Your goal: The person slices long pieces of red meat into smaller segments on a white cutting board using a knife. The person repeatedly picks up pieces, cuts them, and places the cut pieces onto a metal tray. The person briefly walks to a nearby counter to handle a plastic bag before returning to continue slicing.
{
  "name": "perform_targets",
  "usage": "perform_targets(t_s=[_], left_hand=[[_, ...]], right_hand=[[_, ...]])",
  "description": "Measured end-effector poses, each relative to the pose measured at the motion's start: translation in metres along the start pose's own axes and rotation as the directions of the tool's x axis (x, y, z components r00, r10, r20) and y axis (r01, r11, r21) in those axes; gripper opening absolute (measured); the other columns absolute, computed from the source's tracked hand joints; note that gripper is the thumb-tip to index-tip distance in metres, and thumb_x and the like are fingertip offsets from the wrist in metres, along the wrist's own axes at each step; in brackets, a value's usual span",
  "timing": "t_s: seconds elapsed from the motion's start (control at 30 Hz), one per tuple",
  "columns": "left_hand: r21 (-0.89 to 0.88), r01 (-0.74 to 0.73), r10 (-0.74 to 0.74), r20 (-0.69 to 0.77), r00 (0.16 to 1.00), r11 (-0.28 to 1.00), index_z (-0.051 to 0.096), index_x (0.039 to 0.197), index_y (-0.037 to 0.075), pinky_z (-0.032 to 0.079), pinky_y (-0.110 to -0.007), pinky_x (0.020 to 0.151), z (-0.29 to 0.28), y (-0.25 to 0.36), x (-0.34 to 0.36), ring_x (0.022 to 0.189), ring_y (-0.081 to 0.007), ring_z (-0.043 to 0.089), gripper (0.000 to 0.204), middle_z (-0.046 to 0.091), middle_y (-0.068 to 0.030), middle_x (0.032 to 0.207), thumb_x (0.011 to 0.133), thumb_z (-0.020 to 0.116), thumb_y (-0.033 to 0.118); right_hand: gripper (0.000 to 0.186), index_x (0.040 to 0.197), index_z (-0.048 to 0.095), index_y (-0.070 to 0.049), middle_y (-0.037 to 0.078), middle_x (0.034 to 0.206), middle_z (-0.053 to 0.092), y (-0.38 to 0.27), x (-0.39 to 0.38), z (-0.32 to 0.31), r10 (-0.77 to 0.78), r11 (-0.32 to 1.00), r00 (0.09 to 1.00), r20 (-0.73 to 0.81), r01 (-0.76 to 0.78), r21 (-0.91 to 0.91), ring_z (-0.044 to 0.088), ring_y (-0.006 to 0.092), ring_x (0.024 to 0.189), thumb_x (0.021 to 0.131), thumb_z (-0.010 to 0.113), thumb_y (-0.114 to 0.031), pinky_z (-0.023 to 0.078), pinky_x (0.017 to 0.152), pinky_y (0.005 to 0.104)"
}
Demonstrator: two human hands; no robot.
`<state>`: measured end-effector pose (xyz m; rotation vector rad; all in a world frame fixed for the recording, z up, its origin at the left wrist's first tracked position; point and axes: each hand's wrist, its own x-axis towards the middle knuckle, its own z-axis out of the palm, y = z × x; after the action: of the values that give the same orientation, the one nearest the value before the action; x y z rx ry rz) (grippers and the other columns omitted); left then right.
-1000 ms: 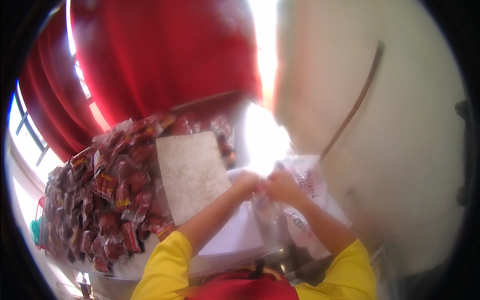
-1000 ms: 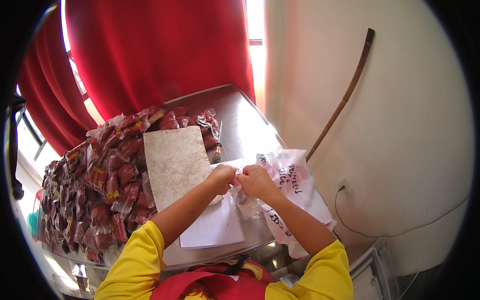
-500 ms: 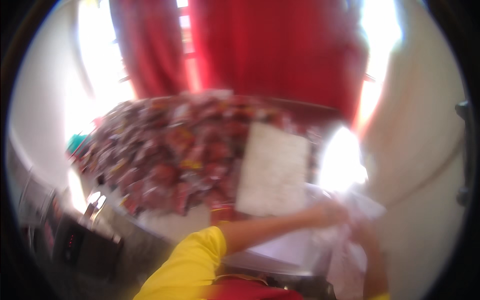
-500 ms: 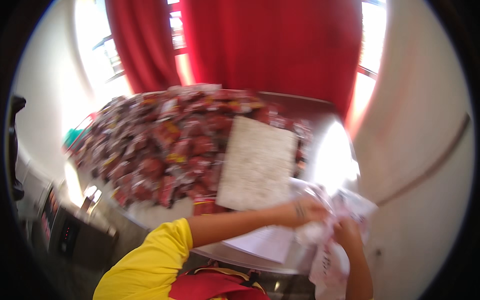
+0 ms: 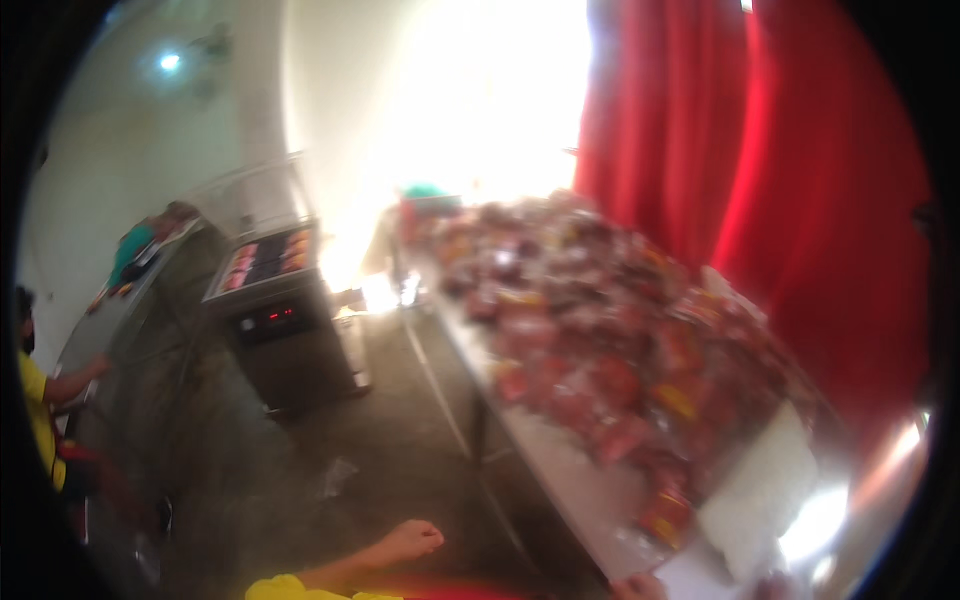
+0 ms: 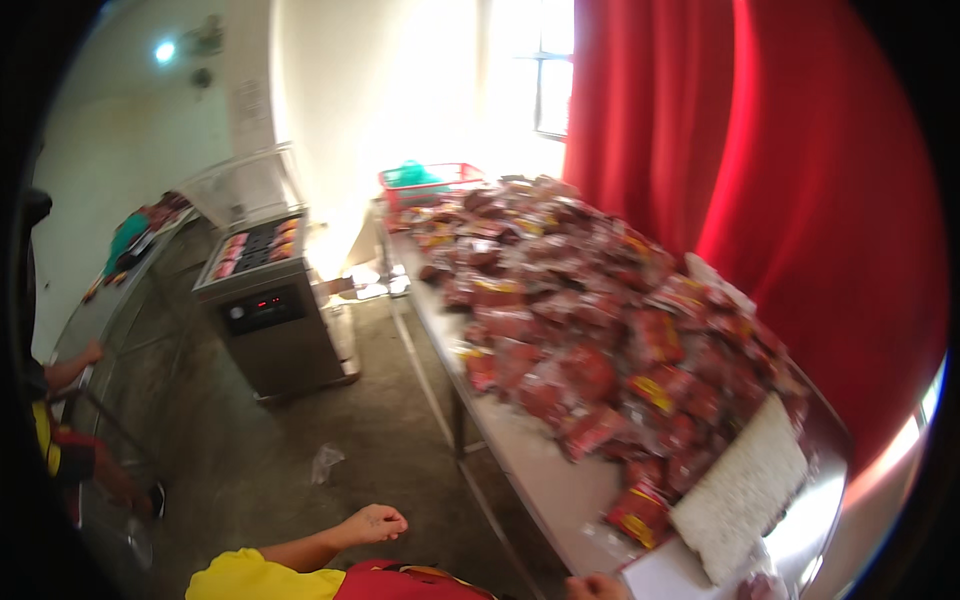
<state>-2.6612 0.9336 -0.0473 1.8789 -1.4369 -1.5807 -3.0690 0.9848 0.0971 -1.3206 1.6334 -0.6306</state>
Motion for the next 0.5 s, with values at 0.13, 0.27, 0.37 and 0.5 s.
perform_targets(t_s=[0.13,0.27,0.37,0.5], left_hand=[[-0.165,0.009,-0.048,-0.24,0.97,0.986,0.067,0.104,0.007,0.051,-0.028,0.072,-0.06,-0.101,-0.062,0.082,-0.0109,0.062,0.032,0.066,-0.0026,0.087,0.086,0.071,0.033],[-0.319,-0.003,-0.172,-0.521,0.836,0.948,0.064,0.108,0.004,0.052,-0.028,0.076,-0.106,-0.161,-0.115,0.084,-0.0106,0.062,0.039,0.067,-0.0033,0.089,0.082,0.076,0.03],[-0.537,-0.068,-0.322,-0.597,0.735,0.841,0.062,0.111,0.002,0.052,-0.027,0.079,-0.149,-0.197,-0.132,0.086,-0.0113,0.063,0.042,0.067,-0.0049,0.094,0.082,0.077,0.028],[-0.586,-0.078,-0.389,-0.625,0.677,0.806,0.061,0.117,0.003,0.053,-0.033,0.079,-0.208,-0.27,-0.131,0.092,-0.0207,0.066,0.048,0.069,-0.0116,0.105,0.083,0.073,0.035]], right_hand=[[0.028,0.084,0.066,-0.001,0.015,0.075,0.066,-0.035,0.082,0.174,-0.014,1.0,0.935,0.355,0.01,0.013,0.064,0.0252,0.069,0.088,0.061,-0.028,0.05,0.064,0.0374],[0.02,0.086,0.068,0.0,0.007,0.072,0.065,0.016,0.164,0.327,-0.181,0.894,0.924,0.336,0.297,-0.336,0.064,0.0204,0.063,0.086,0.062,-0.019,0.053,0.065,0.0328],[0.036,0.119,0.063,-0.006,0.022,0.115,0.064,0.071,0.202,0.338,0.199,0.657,0.859,0.471,0.24,-0.715,0.067,0.0314,0.095,0.097,0.053,-0.032,0.052,0.081,0.0455],[0.031,0.113,0.064,-0.006,0.018,0.105,0.064,0.046,0.252,0.4,0.464,0.709,0.797,0.387,-0.072,-0.702,0.067,0.0284,0.09,0.094,0.055,-0.029,0.052,0.078,0.0439]])
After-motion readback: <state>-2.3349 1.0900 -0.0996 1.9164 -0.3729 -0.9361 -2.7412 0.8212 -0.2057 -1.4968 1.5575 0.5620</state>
